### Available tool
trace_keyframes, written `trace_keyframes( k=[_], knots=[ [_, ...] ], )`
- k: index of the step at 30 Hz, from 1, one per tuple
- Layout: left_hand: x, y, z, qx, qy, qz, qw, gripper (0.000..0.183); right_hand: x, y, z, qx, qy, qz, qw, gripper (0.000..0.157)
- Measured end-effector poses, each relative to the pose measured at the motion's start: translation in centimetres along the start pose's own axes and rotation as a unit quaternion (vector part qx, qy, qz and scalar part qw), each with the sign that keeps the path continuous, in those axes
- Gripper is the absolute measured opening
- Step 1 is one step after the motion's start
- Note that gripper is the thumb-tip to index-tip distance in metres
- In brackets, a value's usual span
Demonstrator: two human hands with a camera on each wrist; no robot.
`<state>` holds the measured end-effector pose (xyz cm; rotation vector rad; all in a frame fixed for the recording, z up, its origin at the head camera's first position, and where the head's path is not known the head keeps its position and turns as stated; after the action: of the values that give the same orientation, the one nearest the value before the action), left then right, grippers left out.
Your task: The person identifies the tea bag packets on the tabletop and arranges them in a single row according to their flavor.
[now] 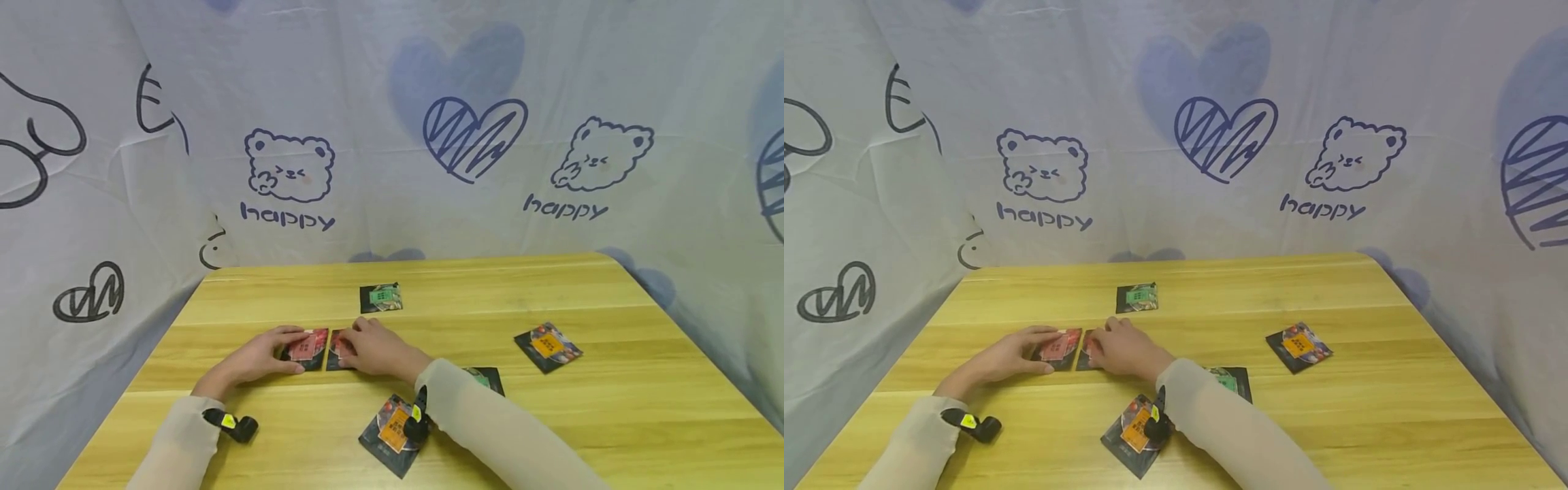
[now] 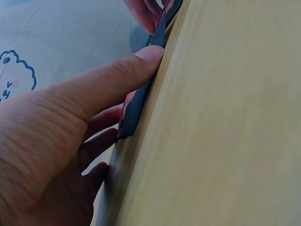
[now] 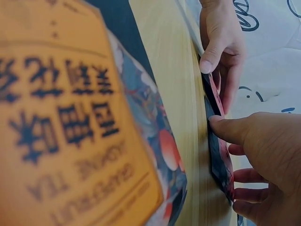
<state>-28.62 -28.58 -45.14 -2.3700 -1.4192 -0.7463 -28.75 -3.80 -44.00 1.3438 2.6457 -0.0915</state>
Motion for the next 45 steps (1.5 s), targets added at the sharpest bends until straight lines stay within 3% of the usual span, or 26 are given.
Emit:
trace_keyframes(
  k=[18,28,38,45],
  knots=[
    [0.0,0.0,0.0,0.000,0.005,-0.002,1.0000,0.075,-0.4,-0.5,0.0,-0.004,0.012,0.006,1.000,0.053],
    [-0.3,0.0,0.0,0.001,0.007,-0.001,1.0000,0.076,0.0,-0.4,-0.7,0.026,0.013,-0.010,1.000,0.054],
    [-0.3,-0.1,0.1,-0.001,0.004,-0.003,1.0000,0.076,2.0,-0.8,-1.8,0.077,-0.021,0.003,0.997,0.049],
    [-0.3,0.0,0.2,0.001,0.003,-0.001,1.0000,0.075,3.6,-1.6,-2.6,0.085,-0.065,0.037,0.994,0.058]
  ],
)
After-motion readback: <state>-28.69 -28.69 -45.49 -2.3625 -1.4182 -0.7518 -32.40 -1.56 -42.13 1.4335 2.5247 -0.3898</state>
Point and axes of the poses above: each hand's wrist, its own y-axis away from the middle knuckle, its own z-axis out of the palm, x = y × z, the point moved 2 cm from there along -y, towards the middle knuckle
